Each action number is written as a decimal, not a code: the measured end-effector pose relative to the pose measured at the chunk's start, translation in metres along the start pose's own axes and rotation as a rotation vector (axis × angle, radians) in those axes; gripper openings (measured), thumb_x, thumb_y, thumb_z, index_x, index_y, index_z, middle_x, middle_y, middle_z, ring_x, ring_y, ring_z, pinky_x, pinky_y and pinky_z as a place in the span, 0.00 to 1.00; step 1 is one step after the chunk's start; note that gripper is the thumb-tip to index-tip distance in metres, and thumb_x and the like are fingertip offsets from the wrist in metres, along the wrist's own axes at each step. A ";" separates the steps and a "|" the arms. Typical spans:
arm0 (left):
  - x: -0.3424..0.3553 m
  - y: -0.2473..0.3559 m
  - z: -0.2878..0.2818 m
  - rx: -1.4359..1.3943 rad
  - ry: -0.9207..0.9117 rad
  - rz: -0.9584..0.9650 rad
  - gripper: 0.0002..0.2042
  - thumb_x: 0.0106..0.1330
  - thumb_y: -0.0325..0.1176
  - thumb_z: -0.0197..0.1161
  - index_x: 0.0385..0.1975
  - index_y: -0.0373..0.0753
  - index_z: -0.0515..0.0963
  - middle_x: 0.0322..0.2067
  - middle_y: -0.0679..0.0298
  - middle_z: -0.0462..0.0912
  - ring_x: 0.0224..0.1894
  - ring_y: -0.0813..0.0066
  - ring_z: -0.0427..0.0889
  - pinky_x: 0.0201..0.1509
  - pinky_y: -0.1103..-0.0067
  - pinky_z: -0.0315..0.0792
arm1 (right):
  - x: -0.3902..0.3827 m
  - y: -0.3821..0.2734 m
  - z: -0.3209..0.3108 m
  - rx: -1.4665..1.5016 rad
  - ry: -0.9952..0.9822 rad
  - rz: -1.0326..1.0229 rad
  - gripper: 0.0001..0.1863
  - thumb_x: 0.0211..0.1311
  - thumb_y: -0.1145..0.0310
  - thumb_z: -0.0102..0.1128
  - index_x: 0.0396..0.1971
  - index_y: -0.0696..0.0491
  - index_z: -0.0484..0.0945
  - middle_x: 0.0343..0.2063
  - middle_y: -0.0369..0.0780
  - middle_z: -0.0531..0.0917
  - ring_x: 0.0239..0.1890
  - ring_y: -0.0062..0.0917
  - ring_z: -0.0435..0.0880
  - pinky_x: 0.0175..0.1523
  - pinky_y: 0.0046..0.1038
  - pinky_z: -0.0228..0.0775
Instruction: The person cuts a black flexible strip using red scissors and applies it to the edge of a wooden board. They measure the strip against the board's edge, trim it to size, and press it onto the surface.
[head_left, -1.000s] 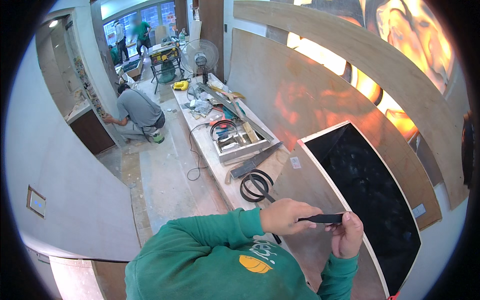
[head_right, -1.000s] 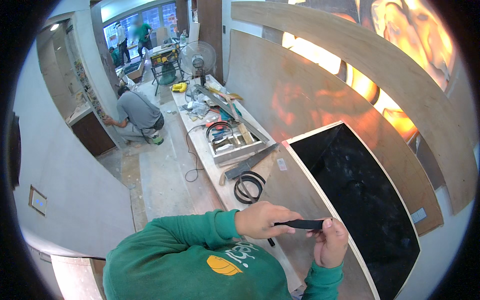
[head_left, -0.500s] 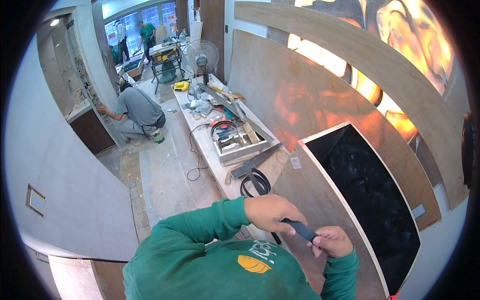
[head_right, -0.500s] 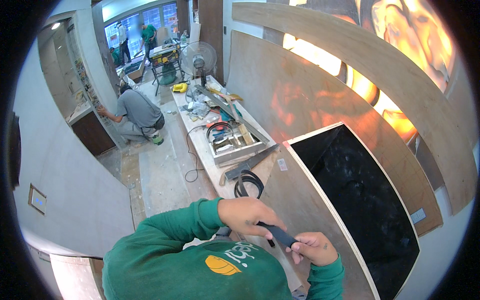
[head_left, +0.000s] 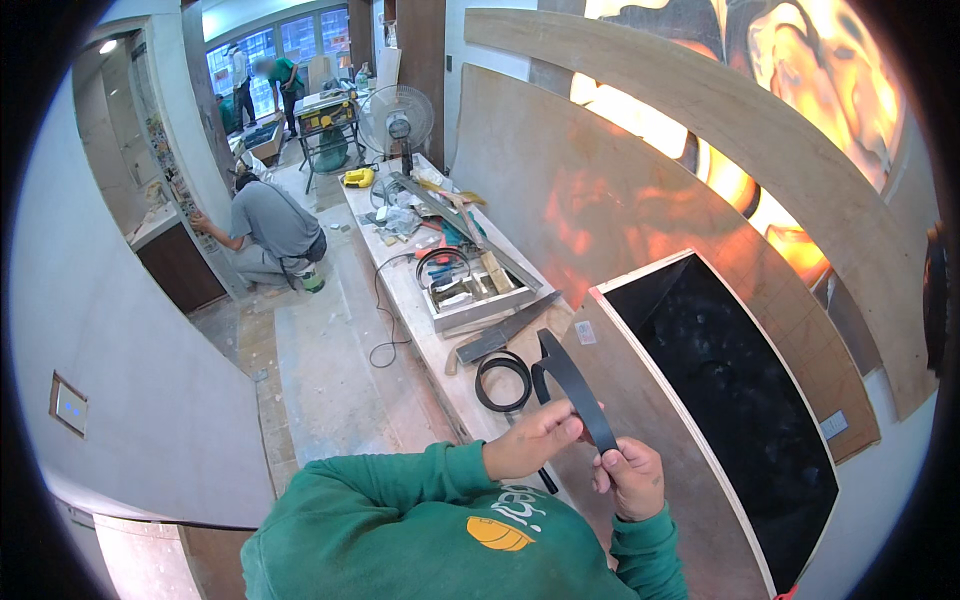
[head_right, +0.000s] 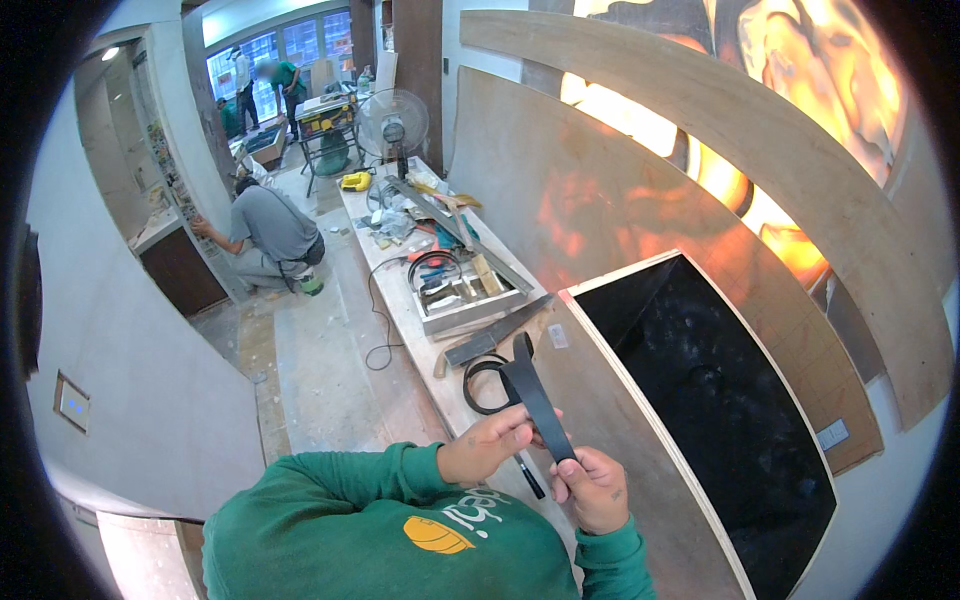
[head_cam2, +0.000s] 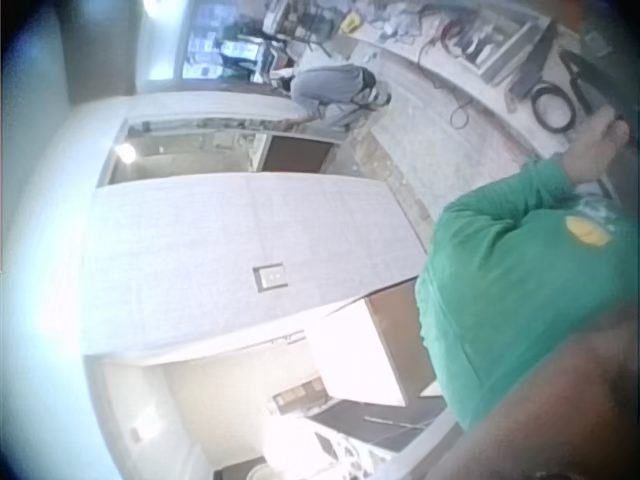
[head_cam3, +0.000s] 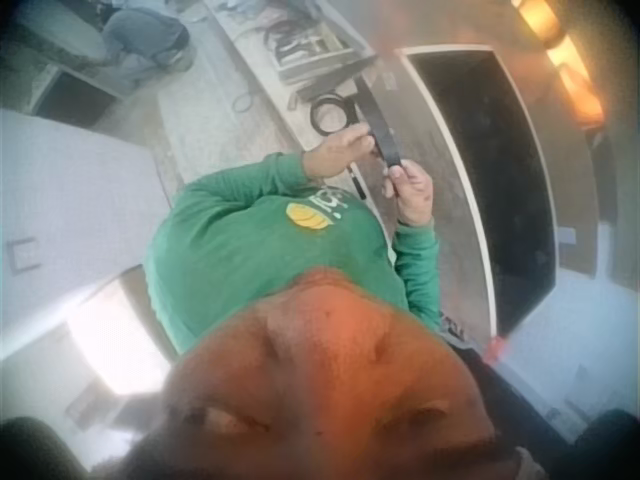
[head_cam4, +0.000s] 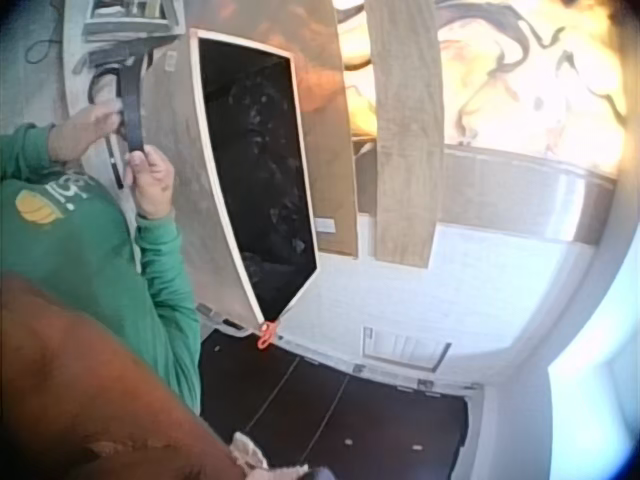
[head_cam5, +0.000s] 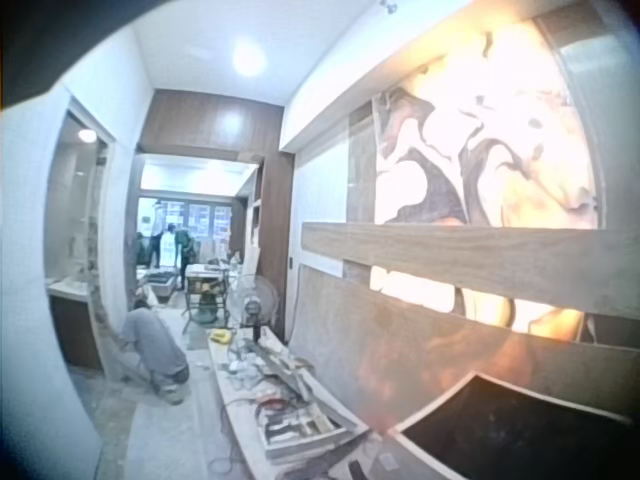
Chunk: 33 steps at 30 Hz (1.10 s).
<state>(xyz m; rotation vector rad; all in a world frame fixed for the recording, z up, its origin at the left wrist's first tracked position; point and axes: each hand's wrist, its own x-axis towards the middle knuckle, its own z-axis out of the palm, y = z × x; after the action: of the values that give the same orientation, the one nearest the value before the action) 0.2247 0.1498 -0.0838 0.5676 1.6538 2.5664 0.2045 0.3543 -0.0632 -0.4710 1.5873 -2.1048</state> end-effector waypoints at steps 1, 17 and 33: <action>0.003 0.001 0.002 -0.013 0.019 -0.025 0.20 0.78 0.43 0.48 0.60 0.33 0.68 0.50 0.56 0.80 0.53 0.70 0.79 0.62 0.72 0.70 | 0.001 0.001 0.002 0.039 -0.002 0.019 0.14 0.69 0.63 0.61 0.33 0.61 0.78 0.19 0.37 0.78 0.21 0.19 0.74 0.29 0.21 0.66; 0.026 0.000 0.011 -0.395 0.393 -0.161 0.13 0.78 0.39 0.48 0.54 0.38 0.63 0.35 0.61 0.76 0.38 0.63 0.83 0.44 0.68 0.79 | -0.002 0.032 0.007 -0.088 -0.067 0.217 0.14 0.74 0.62 0.53 0.34 0.57 0.77 0.20 0.34 0.77 0.22 0.18 0.72 0.31 0.20 0.63; 0.078 0.000 -0.096 -0.786 0.740 -0.021 0.16 0.79 0.49 0.44 0.43 0.43 0.71 0.22 0.69 0.67 0.20 0.77 0.64 0.24 0.75 0.63 | -0.025 0.041 -0.023 -0.543 -0.100 0.193 0.15 0.72 0.59 0.55 0.31 0.55 0.80 0.19 0.31 0.74 0.23 0.16 0.71 0.29 0.22 0.63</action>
<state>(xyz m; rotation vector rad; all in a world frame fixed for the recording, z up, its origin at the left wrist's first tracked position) 0.1214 0.0835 -0.0973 -0.4903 0.5220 3.2547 0.2194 0.3772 -0.1088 -0.5594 2.0484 -1.4724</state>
